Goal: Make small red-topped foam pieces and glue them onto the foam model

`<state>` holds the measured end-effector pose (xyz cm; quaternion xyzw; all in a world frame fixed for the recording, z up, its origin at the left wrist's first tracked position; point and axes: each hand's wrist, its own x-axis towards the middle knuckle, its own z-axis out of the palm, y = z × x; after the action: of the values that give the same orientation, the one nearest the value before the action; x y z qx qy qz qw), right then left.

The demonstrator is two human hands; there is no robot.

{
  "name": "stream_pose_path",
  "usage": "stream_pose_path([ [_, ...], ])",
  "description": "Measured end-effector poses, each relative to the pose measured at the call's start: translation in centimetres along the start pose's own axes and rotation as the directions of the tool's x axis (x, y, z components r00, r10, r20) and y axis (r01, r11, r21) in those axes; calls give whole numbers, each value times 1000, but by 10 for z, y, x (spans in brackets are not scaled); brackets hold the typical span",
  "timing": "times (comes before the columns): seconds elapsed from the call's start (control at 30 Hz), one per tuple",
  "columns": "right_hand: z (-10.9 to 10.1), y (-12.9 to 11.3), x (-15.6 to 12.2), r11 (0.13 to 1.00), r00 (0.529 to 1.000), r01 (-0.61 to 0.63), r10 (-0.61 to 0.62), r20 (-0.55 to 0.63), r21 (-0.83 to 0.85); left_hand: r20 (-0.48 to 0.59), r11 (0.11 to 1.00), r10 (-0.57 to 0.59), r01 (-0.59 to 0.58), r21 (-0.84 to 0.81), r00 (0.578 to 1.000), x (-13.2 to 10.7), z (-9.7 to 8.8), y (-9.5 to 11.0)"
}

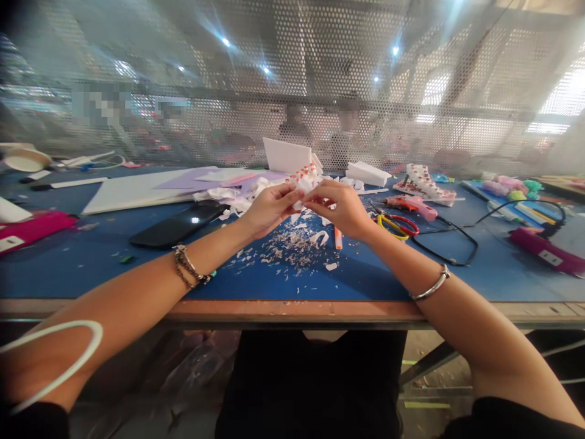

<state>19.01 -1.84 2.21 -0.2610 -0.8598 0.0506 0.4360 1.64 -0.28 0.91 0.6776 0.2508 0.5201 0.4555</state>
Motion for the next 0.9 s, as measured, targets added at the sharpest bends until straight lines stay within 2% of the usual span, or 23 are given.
stream_pose_path([
  [0.1, 3, 1, -1, 995, 996, -87, 87, -6, 48, -4, 988, 56, -54, 147, 998, -2, 2, 2],
  [0.2, 6, 2, -3, 988, 993, -117, 118, -9, 97, -27, 968, 71, -63, 242, 997, -3, 2, 2],
  [0.33, 6, 0, -3, 991, 999, -34, 31, 30, 131, -49, 970, 85, -72, 230, 995, -1, 0, -2],
  [0.53, 2, -1, 0, 990, 995, 95, -93, 25, -105, -71, 951, 82, -56, 303, 994, -1, 0, -4],
  [0.67, -1, 2, 0, 980, 986, 157, -149, 69, -119, -65, 951, 94, -70, 302, 993, -2, -1, -4],
  [0.9, 2, 2, 0, 995, 995, 100, -100, 29, -13, -31, 933, 93, -77, 351, 995, -3, 1, -2],
])
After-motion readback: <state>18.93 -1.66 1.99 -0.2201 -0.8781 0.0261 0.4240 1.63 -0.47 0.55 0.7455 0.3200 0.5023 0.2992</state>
